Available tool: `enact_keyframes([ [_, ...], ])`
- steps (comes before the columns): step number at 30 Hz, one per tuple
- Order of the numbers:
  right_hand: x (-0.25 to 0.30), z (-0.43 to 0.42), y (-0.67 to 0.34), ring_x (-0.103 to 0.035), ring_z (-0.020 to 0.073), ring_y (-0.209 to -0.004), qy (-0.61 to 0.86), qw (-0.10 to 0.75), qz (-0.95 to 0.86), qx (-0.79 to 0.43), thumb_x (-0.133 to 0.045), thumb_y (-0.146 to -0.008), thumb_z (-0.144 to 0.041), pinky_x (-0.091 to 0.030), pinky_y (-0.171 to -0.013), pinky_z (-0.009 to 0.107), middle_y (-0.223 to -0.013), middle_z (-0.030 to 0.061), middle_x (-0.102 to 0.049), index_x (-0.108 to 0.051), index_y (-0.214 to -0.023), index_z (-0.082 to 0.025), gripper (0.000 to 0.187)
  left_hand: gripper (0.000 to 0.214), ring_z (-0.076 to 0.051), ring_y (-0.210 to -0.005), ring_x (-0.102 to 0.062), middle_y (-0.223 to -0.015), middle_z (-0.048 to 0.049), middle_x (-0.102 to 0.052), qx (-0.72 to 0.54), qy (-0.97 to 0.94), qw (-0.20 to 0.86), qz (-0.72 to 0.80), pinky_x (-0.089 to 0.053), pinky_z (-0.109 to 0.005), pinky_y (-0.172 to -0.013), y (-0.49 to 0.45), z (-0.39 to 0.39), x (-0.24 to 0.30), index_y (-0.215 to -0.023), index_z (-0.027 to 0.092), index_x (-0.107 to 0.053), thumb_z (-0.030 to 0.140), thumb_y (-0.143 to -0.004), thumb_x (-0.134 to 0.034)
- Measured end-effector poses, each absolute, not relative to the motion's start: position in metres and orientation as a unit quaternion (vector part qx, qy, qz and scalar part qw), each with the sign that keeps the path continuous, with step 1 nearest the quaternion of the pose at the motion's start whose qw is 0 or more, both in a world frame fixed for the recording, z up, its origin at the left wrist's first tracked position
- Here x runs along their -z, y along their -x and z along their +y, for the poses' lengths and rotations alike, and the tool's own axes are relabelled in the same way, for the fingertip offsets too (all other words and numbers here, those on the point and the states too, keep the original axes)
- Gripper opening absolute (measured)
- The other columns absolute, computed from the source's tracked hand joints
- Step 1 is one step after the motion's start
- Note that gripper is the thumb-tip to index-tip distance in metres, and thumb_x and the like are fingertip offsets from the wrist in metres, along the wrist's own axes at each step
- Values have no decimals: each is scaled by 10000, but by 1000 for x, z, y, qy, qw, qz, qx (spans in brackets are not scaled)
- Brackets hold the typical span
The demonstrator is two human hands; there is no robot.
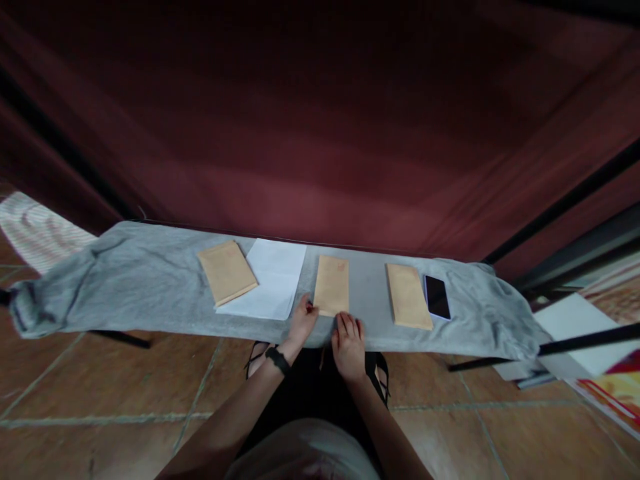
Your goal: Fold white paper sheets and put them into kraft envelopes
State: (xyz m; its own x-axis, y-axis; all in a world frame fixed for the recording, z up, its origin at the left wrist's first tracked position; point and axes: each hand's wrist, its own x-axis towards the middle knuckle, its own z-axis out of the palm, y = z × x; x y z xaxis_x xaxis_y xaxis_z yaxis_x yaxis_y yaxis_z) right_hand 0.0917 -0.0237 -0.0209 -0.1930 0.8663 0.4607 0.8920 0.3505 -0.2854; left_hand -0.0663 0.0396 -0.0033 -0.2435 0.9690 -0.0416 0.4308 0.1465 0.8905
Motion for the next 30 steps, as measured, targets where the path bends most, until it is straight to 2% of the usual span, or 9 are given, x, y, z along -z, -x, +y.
enact_keyframes([
  [4,17,-18,-91,-550,263,-1262,574,281,-768,25,-420,-990,-191,-357,-1113,462,-1316,146,-652,-553,-1395,-156,428,393,-160,-769,-672,-848,-17,-703,-437,-493,392,642,-549,-291,-752,59,44,1,-1185,148,-629,126,-807,-525],
  [10,4,-2,-94,-661,254,-990,609,292,-738,21,-441,-1001,-254,-489,-866,363,-1170,129,-701,-593,-1334,-219,367,261,-172,-780,-682,-829,-24,-711,-474,-481,443,590,-554,-282,-721,43,35,-18,-1038,154,-663,196,-802,-560],
  [13,-3,6,-98,-684,209,-799,635,332,-694,-65,-410,-1014,-275,-491,-744,312,-1027,102,-722,-678,-1190,-241,322,330,-186,-804,-696,-882,-47,-724,-474,-485,464,569,-567,-295,-710,37,32,-30,-1135,156,-647,282,-832,-622],
  [15,-7,11,-100,-681,202,-745,646,402,-627,-167,-435,-1004,-341,-486,-705,301,-932,94,-726,-723,-1034,-222,313,429,-208,-928,-706,-1057,-95,-725,-478,-486,472,560,-580,-313,-750,32,30,-36,-1262,176,-600,350,-871,-631],
  [17,-10,15,-100,-672,203,-714,629,487,-537,-280,-486,-969,-448,-495,-681,302,-826,83,-725,-723,-886,-199,353,490,-229,-1085,-679,-1273,-135,-662,-480,-484,476,556,-583,-340,-828,28,28,-39,-1358,206,-539,382,-908,-612],
  [19,-12,16,-96,-664,200,-678,590,549,-461,-371,-535,-911,-554,-517,-653,305,-747,66,-724,-700,-806,-191,412,538,-235,-1130,-668,-1348,-142,-625,-472,-484,487,553,-582,-363,-875,25,26,-36,-1425,219,-473,354,-920,-600],
  [22,-11,11,-87,-680,197,-658,522,591,-376,-486,-646,-797,-627,-554,-636,315,-747,56,-745,-691,-812,-191,439,658,-214,-985,-720,-1161,-108,-720,-454,-488,511,543,-602,-357,-827,22,24,-26,-1513,201,-344,265,-903,-583],
  [26,-4,2,-78,-694,197,-627,472,558,-288,-619,-778,-653,-651,-585,-630,335,-726,61,-748,-688,-809,-184,500,719,-181,-820,-729,-913,-29,-747,-448,-493,479,572,-594,-308,-744,27,28,-8,-1533,181,-317,174,-854,-554],
  [30,3,-1,-85,-679,204,-587,517,477,-390,-594,-657,-765,-689,-589,-579,362,-741,83,-741,-712,-843,-166,533,659,-169,-701,-699,-755,13,-708,-400,-536,386,636,-564,-288,-706,45,36,-2,-1465,155,-446,137,-817,-562],
])
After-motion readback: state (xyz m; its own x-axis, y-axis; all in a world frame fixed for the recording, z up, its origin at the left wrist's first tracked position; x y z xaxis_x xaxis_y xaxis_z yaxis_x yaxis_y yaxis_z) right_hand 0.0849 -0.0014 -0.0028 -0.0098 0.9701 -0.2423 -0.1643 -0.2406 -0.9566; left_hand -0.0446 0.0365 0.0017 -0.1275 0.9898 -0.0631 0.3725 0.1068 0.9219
